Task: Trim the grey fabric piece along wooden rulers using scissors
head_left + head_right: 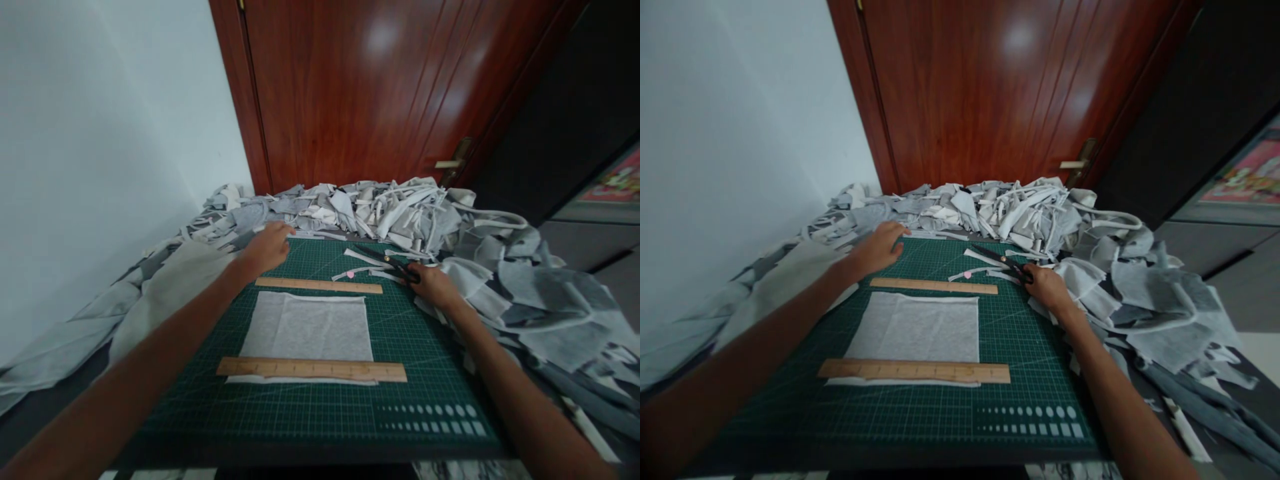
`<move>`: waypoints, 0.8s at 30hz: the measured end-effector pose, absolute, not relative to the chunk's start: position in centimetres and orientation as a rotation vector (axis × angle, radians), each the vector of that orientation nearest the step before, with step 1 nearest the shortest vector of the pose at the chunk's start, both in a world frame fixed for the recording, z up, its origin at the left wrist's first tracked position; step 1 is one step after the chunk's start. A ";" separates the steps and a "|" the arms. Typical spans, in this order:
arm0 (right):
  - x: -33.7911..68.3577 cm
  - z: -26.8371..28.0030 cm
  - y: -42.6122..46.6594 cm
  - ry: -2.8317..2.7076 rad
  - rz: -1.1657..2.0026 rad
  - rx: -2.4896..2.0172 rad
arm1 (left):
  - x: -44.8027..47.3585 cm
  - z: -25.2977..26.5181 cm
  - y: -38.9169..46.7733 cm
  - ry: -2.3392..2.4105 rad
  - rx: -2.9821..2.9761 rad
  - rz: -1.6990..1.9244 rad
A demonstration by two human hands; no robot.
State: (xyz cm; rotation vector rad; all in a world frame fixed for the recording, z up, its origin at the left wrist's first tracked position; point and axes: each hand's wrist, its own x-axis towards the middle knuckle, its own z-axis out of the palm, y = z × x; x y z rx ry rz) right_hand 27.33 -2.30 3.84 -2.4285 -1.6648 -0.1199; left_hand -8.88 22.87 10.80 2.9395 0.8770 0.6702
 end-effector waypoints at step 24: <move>28.6 3.7 -3.2 -1.739 -0.051 -2.434 | -13.0 3.9 14.8 0.881 2.868 0.606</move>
